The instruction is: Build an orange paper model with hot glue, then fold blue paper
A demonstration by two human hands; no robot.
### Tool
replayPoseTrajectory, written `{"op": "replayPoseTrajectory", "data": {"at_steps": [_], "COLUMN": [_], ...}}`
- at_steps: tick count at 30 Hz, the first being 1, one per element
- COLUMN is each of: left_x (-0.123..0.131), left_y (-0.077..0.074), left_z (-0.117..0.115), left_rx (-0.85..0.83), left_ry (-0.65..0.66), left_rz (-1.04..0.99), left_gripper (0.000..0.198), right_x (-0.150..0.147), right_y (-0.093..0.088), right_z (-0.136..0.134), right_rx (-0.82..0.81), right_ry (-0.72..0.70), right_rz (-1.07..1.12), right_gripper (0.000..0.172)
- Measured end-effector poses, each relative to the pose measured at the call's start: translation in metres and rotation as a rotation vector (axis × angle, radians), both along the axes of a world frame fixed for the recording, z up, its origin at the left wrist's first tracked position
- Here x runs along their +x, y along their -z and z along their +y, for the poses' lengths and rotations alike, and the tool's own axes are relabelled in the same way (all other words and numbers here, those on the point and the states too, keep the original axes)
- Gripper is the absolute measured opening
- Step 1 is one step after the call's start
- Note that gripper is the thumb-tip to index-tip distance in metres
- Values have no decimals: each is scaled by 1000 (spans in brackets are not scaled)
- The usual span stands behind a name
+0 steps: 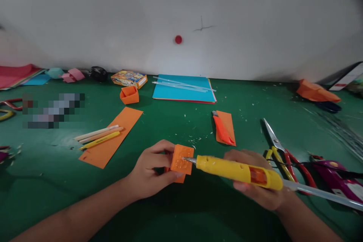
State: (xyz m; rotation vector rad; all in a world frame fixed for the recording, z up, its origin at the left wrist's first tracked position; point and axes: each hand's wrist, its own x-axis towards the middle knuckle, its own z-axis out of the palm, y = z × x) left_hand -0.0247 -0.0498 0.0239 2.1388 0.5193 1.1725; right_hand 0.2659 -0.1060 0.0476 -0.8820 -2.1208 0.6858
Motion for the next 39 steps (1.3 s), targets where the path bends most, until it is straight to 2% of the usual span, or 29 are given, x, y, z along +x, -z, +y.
{"op": "replayPoseTrajectory", "data": {"at_steps": [8, 17, 22, 28, 39], "left_x": [1, 1, 1, 1, 0], "left_y": [1, 0, 0, 0, 0], "left_z": [-2, -2, -1, -2, -2], "left_rx": [-62, -42, -37, -30, -34], "left_ry": [23, 27, 23, 25, 21], "left_rz": [-21, -5, 0, 0, -55], "left_gripper": [14, 16, 16, 14, 14], "right_x": [-5, -5, -2, 0, 7], "right_y": [-3, -3, -2, 2, 2], "right_z": [2, 2, 2, 3, 0], "right_rx": [10, 28, -17, -25, 45], "right_ry": [-16, -7, 3, -19, 60], "right_rz": [21, 13, 8, 46, -53], "right_gripper": [31, 30, 32, 26, 30]}}
